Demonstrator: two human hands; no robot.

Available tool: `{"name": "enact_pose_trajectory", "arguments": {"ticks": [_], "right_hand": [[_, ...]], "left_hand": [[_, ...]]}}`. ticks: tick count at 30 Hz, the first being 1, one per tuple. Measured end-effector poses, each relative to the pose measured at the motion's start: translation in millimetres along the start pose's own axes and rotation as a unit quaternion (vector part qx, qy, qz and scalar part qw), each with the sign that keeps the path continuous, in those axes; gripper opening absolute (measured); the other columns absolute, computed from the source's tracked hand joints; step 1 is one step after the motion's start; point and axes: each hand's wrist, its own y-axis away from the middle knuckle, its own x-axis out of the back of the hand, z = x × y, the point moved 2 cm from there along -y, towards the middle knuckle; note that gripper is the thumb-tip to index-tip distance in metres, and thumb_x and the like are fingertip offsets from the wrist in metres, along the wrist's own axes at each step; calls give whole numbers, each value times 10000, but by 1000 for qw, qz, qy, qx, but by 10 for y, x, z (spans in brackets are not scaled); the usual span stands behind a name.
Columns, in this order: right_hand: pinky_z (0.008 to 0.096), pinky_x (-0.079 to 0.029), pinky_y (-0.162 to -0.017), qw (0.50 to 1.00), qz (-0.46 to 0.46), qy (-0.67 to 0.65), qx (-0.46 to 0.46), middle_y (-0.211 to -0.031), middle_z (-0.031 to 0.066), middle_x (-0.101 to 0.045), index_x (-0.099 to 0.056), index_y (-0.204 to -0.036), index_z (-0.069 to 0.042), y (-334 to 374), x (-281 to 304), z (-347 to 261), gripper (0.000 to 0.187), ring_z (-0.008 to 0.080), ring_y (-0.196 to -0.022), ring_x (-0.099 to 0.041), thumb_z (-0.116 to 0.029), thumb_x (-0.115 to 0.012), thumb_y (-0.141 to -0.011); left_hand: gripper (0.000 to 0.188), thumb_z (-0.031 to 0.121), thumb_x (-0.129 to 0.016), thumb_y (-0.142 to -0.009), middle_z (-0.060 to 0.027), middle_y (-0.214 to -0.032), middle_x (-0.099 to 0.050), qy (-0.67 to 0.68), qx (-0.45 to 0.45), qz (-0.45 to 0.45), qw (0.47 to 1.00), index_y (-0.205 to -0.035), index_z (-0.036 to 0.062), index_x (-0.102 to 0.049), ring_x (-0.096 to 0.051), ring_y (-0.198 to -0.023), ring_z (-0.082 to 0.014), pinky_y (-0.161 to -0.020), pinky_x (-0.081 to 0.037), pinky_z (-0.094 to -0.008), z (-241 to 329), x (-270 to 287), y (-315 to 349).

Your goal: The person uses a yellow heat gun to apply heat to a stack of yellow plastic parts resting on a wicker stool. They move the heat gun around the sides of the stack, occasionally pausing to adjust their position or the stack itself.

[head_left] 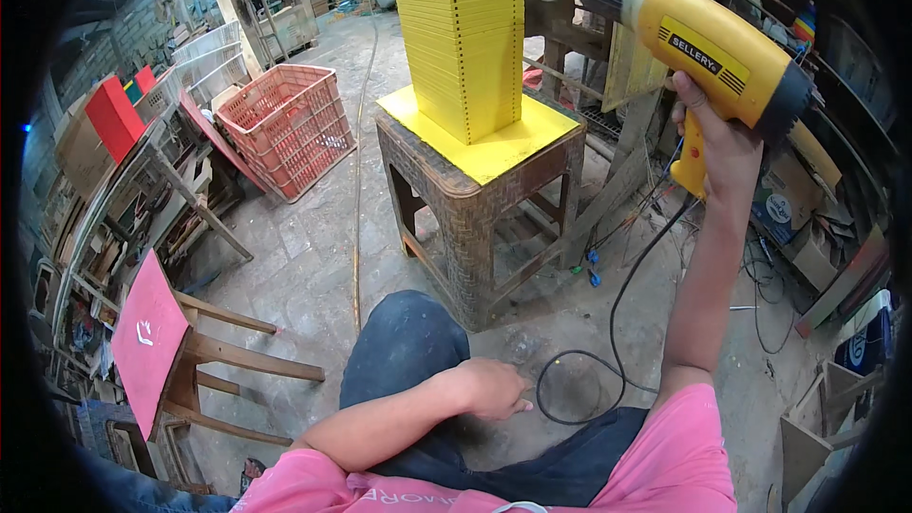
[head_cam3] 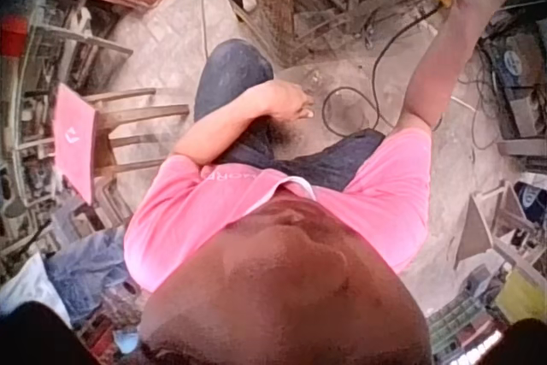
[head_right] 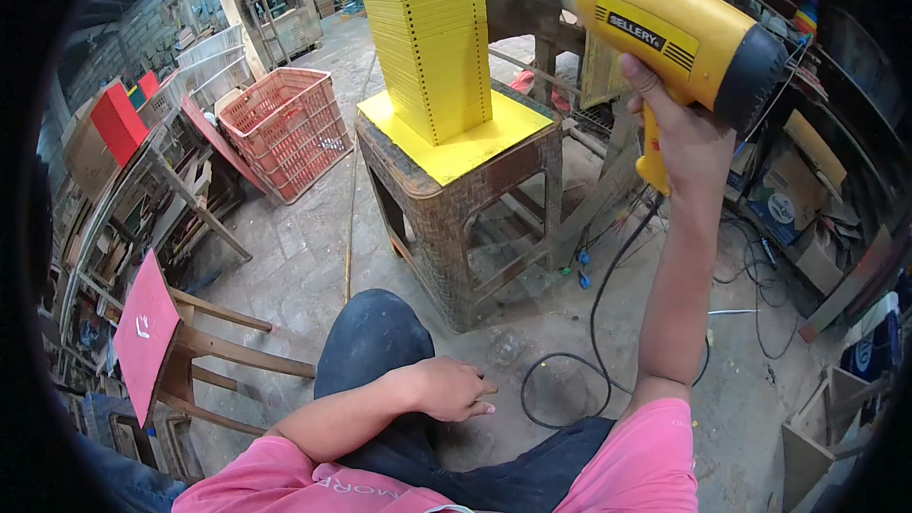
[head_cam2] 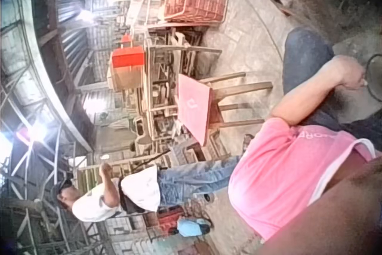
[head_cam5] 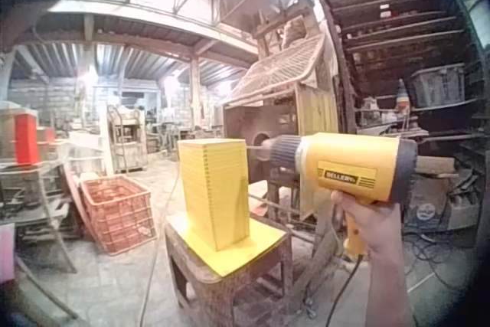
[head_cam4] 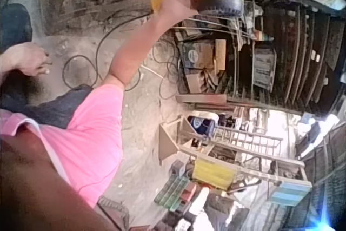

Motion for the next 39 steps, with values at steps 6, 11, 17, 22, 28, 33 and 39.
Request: {"name": "enact_pose_trajectory", "arguments": {"ticks": [6, 11, 17, 22, 28, 33, 39], "right_hand": [[215, -459, -549, 996, 33, 78, 20, -791, 22, -663, -662, -986, -23, 0, 54, 83, 370, 78, -595, -581, -221, -835, -726], [215, -461, -551, 998, -58, -4, -15, -787, 17, -668, -672, -955, -26, 278, -157, -74, 333, 78, -608, -585, -194, -838, -720], [210, -460, -549, 983, -149, -94, -44, -790, 19, -672, -678, -956, -37, 346, -200, -97, 298, 79, -611, -588, -159, -827, -729], [209, -455, -548, 998, -44, -15, -45, -787, 28, -671, -678, -955, -36, 135, -30, -6, 291, 82, -608, -587, -159, -823, -735], [229, -461, -540, 997, 21, 73, 5, -804, 34, -673, -663, -973, -14, 18, 76, 113, 335, 96, -590, -579, -167, -830, -727], [222, -466, -550, 994, -97, 28, -46, -819, 27, -678, -658, -997, -21, 176, 0, 89, 358, 97, -623, -602, -151, -836, -714], [233, -481, -552, 970, -203, -93, -98, -902, 112, -690, -633, -1074, -10, 287, -64, 84, 321, 136, -662, -616, -62, -753, -781]], "left_hand": [[467, 408, -404, -972, -226, -1058, -624, -13, -6, 4, 1000, -1185, 28, -571, -584, -1037, -385, -901, -456, -461, 24, -3, 6], [460, 401, -406, -972, -229, -1044, -624, -2, -17, 13, 1000, -1165, 19, -575, -584, -1034, -390, -898, -456, -464, 30, 8, -20], [452, 399, -409, -970, -227, -1032, -629, -4, -7, 2, 1000, -1157, 20, -572, -589, -1021, -393, -884, -463, -467, 25, 7, -25], [447, 403, -414, -968, -227, -1022, -631, -6, -11, 16, 1000, -1160, 31, -574, -594, -1007, -394, -871, -469, -469, 36, 15, 11], [445, 399, -407, -971, -233, -1012, -629, -7, -15, 7, 1000, -1151, 27, -571, -592, -998, -399, -861, -467, -474, 39, 41, -3], [443, 395, -407, -972, -234, -1010, -628, -5, -28, 29, 999, -1135, 18, -572, -590, -999, -401, -869, -461, -474, 28, 2, -41], [452, 397, -409, -970, -230, -1018, -630, 5, -20, 14, 1000, -1149, 15, -571, -592, -1001, -400, -883, -458, -476, 64, 33, -52]]}}
